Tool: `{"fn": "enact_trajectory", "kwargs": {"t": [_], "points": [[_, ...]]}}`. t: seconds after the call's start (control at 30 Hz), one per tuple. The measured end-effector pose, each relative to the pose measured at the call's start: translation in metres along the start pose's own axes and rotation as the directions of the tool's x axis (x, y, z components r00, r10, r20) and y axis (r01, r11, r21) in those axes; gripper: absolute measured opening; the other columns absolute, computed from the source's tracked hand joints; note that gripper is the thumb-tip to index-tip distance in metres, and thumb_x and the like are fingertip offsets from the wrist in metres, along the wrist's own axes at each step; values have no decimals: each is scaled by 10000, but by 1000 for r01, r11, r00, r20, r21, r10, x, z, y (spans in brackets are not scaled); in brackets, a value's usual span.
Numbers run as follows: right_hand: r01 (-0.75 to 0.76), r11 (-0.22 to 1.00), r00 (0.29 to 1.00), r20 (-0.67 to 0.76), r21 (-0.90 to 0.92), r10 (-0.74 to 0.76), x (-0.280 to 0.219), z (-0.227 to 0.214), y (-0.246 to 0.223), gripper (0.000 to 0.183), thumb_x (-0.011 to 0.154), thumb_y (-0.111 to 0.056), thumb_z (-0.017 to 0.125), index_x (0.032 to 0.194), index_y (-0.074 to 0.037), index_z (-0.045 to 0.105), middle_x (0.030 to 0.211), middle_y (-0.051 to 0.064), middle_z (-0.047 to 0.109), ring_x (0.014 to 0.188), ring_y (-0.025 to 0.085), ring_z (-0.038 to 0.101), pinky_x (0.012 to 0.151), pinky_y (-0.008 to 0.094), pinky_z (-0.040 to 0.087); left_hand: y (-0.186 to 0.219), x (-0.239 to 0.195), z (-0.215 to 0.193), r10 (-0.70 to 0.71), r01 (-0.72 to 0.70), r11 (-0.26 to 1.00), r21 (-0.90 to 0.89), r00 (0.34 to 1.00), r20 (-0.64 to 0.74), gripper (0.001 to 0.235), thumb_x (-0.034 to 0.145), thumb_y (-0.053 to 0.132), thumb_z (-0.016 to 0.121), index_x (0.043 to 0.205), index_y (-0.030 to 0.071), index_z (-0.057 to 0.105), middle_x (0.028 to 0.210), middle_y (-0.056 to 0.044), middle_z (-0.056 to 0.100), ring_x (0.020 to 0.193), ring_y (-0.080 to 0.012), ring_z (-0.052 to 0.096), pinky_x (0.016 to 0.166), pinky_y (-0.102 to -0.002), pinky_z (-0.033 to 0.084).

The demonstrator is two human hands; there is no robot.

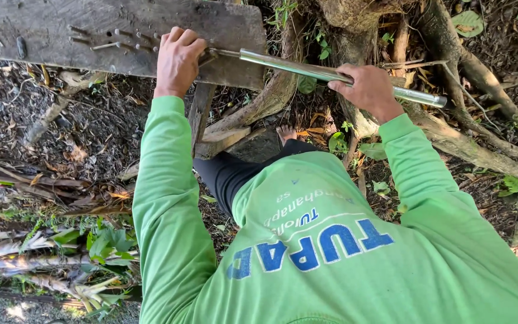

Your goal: The recorder is bending rebar using a pipe tool on a wooden jig with nails.

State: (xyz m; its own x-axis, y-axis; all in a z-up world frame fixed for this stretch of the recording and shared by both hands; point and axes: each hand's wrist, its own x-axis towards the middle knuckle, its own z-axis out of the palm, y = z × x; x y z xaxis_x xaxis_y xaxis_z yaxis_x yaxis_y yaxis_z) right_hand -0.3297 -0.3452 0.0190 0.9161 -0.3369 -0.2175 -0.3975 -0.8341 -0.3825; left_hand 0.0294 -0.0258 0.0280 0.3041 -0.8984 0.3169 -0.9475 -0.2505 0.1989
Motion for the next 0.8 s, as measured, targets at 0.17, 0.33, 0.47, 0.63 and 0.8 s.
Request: {"fn": "enact_trajectory", "kwargs": {"t": [0.17,0.33,0.47,0.63,0.8], "points": [[12,1000,1000,-17,-1,-12,4,-1,-11,513,962,-666,625,1190,-230,770,736,5,698,605,186,621,550,389,485,-1,0,6,4,-4,1000,2,999,-51,92,981,64,718,1030,136,747,1081,12,684,1065,-216,600,980,-389,471],[30,999,999,-32,16,-29,9,6,-15,513,969,-672,626,1183,-229,772,733,1,701,617,180,627,569,379,491,-2,-3,9,-3,4,1000,16,998,-55,112,990,58,728,1056,141,764,1098,22,690,1066,-203,601,989,-381,469],[19,1000,1000,-25,25,-18,14,6,-23,520,971,-676,622,1180,-224,771,748,2,709,614,182,638,567,372,498,-4,-4,12,-8,8,1000,9,998,-62,100,997,66,729,1058,137,765,1094,23,687,1060,-200,599,997,-379,466],[38,999,998,-50,32,-36,15,8,-32,506,988,-658,625,1171,-209,771,750,15,710,608,175,642,559,360,496,0,-3,8,-12,12,1000,7,998,-67,101,990,65,729,1054,134,765,1089,20,684,1058,-207,597,995,-382,463],[44,998,996,-76,54,-40,11,17,-34,505,998,-633,625,1188,-186,764,745,30,708,580,171,634,533,346,489,0,-3,7,-12,13,1000,4,997,-79,105,982,68,731,1056,134,764,1093,15,680,1070,-211,599,997,-388,462]]}}
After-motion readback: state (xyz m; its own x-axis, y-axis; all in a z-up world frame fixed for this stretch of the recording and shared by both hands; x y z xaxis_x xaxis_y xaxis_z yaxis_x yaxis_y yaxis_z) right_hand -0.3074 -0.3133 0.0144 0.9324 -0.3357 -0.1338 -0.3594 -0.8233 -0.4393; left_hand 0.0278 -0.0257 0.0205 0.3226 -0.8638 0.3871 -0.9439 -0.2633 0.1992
